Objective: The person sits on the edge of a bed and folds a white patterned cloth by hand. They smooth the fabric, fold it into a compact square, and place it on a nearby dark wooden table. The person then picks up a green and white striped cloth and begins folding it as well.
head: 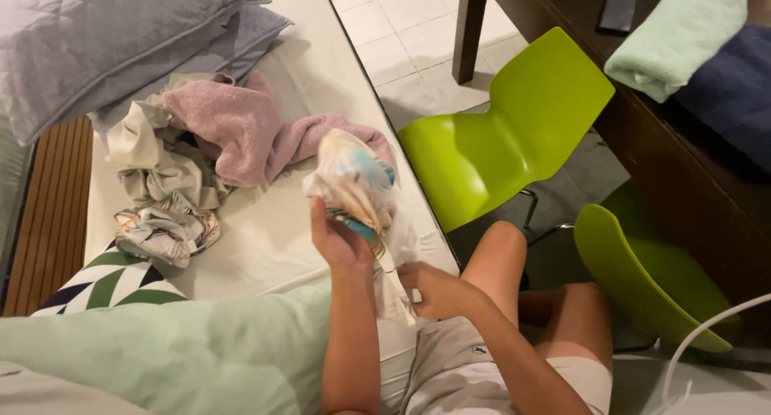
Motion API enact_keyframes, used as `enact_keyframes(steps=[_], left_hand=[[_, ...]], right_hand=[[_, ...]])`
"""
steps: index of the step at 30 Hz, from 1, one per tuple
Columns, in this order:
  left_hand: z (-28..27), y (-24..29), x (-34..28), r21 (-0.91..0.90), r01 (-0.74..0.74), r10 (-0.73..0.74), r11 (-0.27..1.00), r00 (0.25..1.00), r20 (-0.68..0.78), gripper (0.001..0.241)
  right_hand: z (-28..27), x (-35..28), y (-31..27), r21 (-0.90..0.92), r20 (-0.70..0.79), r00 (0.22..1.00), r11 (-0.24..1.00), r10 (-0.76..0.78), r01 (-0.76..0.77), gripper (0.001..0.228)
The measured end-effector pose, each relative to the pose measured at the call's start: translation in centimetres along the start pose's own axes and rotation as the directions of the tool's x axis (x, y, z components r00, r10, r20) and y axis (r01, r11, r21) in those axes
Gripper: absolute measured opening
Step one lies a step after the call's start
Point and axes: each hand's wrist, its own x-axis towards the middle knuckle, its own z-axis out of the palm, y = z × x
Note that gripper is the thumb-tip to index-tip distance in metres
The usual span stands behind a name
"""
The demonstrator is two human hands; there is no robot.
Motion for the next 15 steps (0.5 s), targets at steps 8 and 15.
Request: enact_keyframes(steps=[8, 15], left_hand=[[1.4, 3.4, -1.6, 0.743, -0.165, -0.179, 0.648, 0.916, 0.360, 0.045], [5.3, 5.9, -7.7, 0.874, -0.482, -0.075, 0.064, 0.871, 0.485, 0.082]], right_hand=[[2.2, 1.3, 2.2, 0.162, -0.155, 0.950, 0.956, 0.270, -0.245, 0.010], [-0.8, 4.8, -3.4, 0.411, -0.735, 0.578, 0.911, 0.355, -0.037, 0.012]])
